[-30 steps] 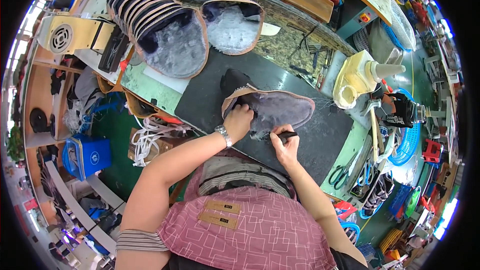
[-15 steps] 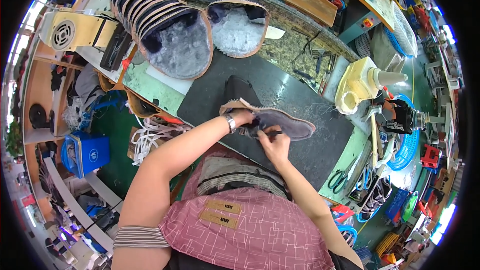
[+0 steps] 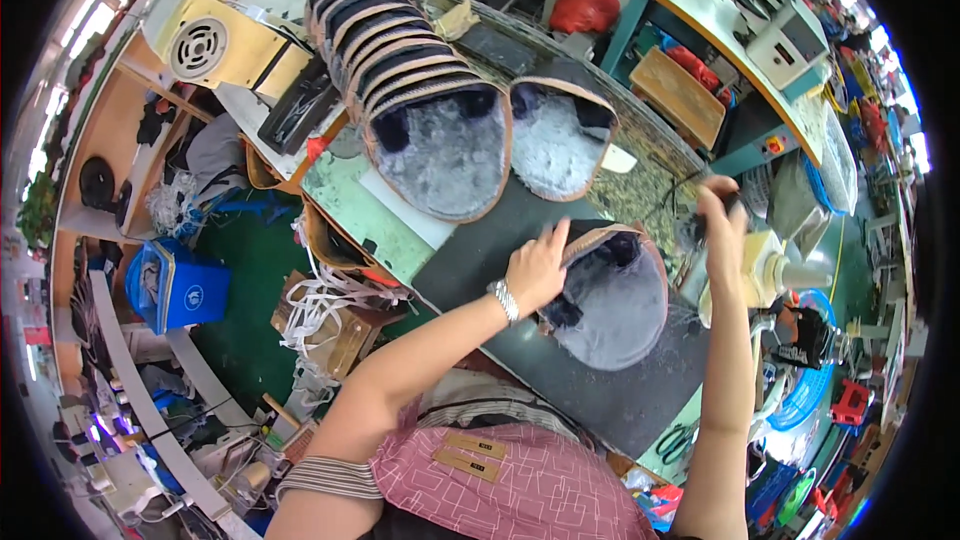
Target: The worker is applying glue to the inside edges of boot uppers using a small brush at a factory workbench.
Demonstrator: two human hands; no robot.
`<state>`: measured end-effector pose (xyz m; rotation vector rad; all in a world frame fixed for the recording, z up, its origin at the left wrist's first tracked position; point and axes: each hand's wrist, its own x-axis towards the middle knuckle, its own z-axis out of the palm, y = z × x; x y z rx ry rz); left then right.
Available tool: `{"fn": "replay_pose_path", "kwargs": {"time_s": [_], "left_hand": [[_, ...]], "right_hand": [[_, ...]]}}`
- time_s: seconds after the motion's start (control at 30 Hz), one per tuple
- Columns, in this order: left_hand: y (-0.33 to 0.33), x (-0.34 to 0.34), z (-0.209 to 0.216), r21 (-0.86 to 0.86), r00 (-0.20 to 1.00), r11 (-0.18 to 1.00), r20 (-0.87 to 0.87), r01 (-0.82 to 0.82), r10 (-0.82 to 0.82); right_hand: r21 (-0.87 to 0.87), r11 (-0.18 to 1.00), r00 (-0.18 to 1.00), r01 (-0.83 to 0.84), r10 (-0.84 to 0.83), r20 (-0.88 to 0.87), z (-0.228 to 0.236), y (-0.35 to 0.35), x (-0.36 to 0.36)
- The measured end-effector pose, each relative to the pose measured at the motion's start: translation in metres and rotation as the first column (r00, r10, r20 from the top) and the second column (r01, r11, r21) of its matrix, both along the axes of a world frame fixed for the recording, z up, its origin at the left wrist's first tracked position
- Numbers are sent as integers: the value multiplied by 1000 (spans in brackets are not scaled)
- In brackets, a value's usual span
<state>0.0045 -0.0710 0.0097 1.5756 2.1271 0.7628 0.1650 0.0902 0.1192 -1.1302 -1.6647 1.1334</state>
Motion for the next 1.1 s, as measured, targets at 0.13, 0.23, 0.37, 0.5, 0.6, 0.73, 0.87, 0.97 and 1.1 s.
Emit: {"fn": "replay_pose_path", "kwargs": {"time_s": [0.13, 0.23, 0.37, 0.5, 0.6, 0.73, 0.87, 0.97, 1.1], "left_hand": [[14, -83, 32, 159, 998, 987, -61, 21, -12], [9, -181, 62, 307, 959, 951, -260, -32, 116], [50, -249, 57, 409, 644, 911, -712, 56, 280], [82, -254, 30, 273, 512, 948, -845, 163, 156], [94, -262, 29, 334, 574, 936, -790, 109, 215], [107, -249, 11, 227, 531, 963, -839, 143, 118], [108, -197, 49, 440, 594, 889, -751, 125, 288], [70, -87, 100, 634, 807, 629, -591, 450, 18], [-10, 63, 16, 342, 843, 804, 61, 486, -535]], "right_hand": [[204, 961, 815, -187, 36, 579, -38, 51, -54], [424, 826, 628, -371, -113, 770, -53, 70, -102], [521, 575, 427, -630, -303, 852, -86, 111, -167], [438, 457, 248, -774, -417, 874, -115, 149, -192], [413, 506, 292, -757, -304, 907, -62, 149, -167], [425, 648, 264, -632, -336, 904, 10, 145, -88], [249, 816, 184, -522, -177, 967, 26, 81, -38], [104, 867, 229, -488, 12, 973, -10, 21, -21], [142, 853, 379, -502, 69, 923, -70, -35, 4]]}}
